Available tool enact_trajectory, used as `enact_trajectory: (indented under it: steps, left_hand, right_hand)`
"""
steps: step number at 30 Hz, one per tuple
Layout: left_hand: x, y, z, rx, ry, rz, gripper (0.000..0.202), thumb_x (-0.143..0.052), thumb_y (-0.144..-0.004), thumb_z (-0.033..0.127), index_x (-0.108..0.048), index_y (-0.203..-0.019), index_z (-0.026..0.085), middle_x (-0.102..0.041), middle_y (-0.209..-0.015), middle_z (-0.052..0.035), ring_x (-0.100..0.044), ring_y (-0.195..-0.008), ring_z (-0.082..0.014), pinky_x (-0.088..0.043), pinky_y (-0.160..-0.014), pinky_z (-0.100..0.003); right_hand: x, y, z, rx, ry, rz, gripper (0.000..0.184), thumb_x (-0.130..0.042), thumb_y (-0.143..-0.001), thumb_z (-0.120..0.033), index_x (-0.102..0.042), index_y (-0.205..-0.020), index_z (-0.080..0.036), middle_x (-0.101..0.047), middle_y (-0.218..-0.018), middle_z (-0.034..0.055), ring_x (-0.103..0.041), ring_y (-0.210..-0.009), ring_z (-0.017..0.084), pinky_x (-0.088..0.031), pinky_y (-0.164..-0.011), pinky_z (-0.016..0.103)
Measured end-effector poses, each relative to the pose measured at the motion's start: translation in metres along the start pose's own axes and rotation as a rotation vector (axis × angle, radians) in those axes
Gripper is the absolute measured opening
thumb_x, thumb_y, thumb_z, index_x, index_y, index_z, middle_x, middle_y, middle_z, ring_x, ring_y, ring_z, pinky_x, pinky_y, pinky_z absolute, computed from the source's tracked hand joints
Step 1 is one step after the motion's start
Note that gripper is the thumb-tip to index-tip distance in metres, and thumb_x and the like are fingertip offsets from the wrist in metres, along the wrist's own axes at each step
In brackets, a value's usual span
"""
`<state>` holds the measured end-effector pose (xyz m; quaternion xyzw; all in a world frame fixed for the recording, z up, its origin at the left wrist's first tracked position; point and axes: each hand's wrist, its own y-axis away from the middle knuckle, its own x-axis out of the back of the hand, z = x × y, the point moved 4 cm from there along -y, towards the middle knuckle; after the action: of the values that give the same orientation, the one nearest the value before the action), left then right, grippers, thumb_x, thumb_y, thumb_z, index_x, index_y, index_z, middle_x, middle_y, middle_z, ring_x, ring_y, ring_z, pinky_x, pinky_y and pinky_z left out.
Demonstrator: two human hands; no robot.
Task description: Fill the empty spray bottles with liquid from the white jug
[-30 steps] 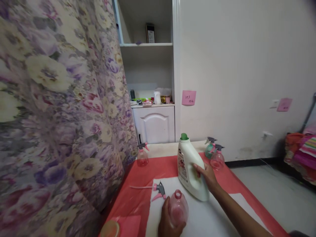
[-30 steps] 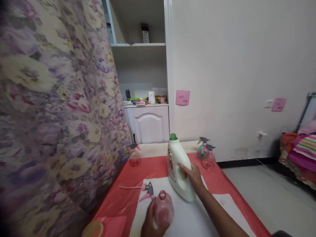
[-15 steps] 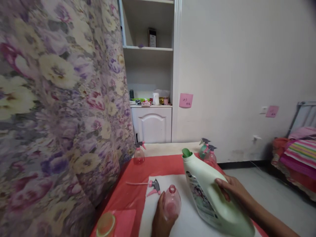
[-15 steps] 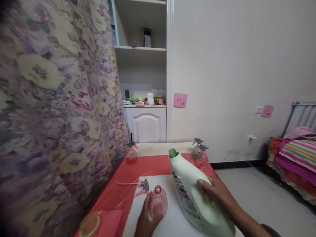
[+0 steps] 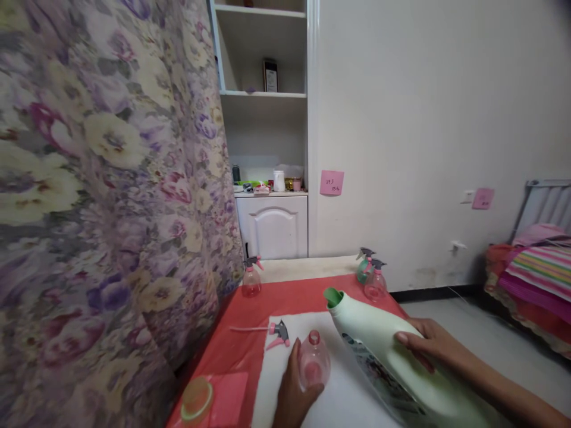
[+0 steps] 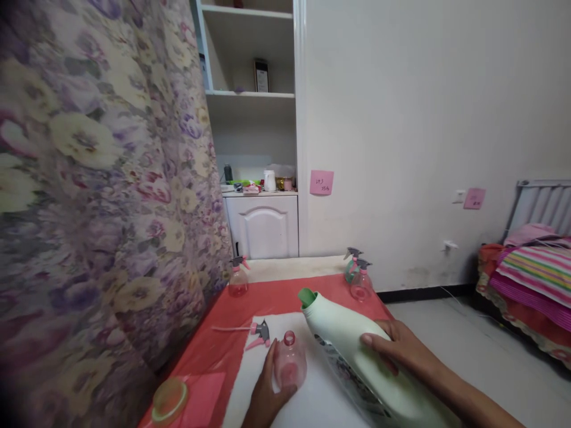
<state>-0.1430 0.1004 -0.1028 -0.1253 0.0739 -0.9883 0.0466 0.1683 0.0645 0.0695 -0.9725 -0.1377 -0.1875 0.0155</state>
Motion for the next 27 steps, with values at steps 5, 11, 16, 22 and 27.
enact_trajectory:
  steps: [5,11,16,22,27]
  left_hand:
    - [0.008,-0.002,0.003,-0.049,0.112,0.169,0.069,-0.070,-0.071,0.044,-0.053,-0.132,0.017,-0.051,-0.145,-0.0136,-0.041,-0.138,-0.0321,-0.031,-0.115,-0.043]
    - [0.009,-0.009,0.055,-0.142,0.081,0.070,0.052,-0.066,-0.078,0.043,-0.061,-0.125,0.022,-0.056,-0.141,-0.0095,-0.044,-0.137,-0.0287,-0.032,-0.115,-0.043]
    - [0.003,-0.026,0.078,-0.112,0.134,-0.019,0.045,-0.071,-0.071,0.038,-0.068,-0.113,0.022,-0.067,-0.128,-0.0113,-0.051,-0.130,-0.0318,-0.037,-0.111,-0.046]
    - [-0.006,-0.034,0.076,-0.101,0.299,-0.069,0.034,-0.072,-0.069,0.034,-0.071,-0.100,0.021,-0.074,-0.110,-0.0097,-0.065,-0.109,-0.0292,-0.049,-0.097,-0.040]
    - [-0.010,-0.038,0.073,-0.095,0.342,-0.093,0.027,-0.071,-0.068,0.032,-0.072,-0.091,0.019,-0.076,-0.092,-0.0075,-0.069,-0.092,-0.0262,-0.053,-0.083,-0.035]
  right_hand:
    - [0.005,-0.005,0.012,-0.034,0.029,-0.088,0.051,-0.065,-0.072,-0.067,-0.055,-0.070,-0.017,-0.048,-0.050,-0.0053,-0.038,-0.041,0.008,-0.025,-0.042,0.021]
    - [0.005,-0.003,0.000,-0.055,0.152,-0.130,0.050,-0.065,-0.076,-0.064,-0.059,-0.076,-0.014,-0.053,-0.056,-0.0031,-0.044,-0.041,0.007,-0.031,-0.039,0.019]
    - [0.004,-0.006,-0.014,-0.065,0.252,-0.138,0.048,-0.066,-0.077,-0.059,-0.059,-0.096,-0.015,-0.056,-0.058,-0.0035,-0.051,-0.043,0.009,-0.036,-0.037,0.017]
    - [0.003,-0.014,-0.030,-0.070,0.306,-0.185,0.053,-0.065,-0.080,-0.053,-0.056,-0.119,-0.018,-0.054,-0.061,-0.0048,-0.049,-0.045,0.008,-0.038,-0.037,0.016]
    - [-0.001,-0.021,-0.046,-0.045,0.340,-0.251,0.041,-0.064,-0.083,-0.051,-0.063,-0.107,-0.017,-0.054,-0.063,-0.0038,-0.048,-0.046,0.007,-0.037,-0.038,0.014]
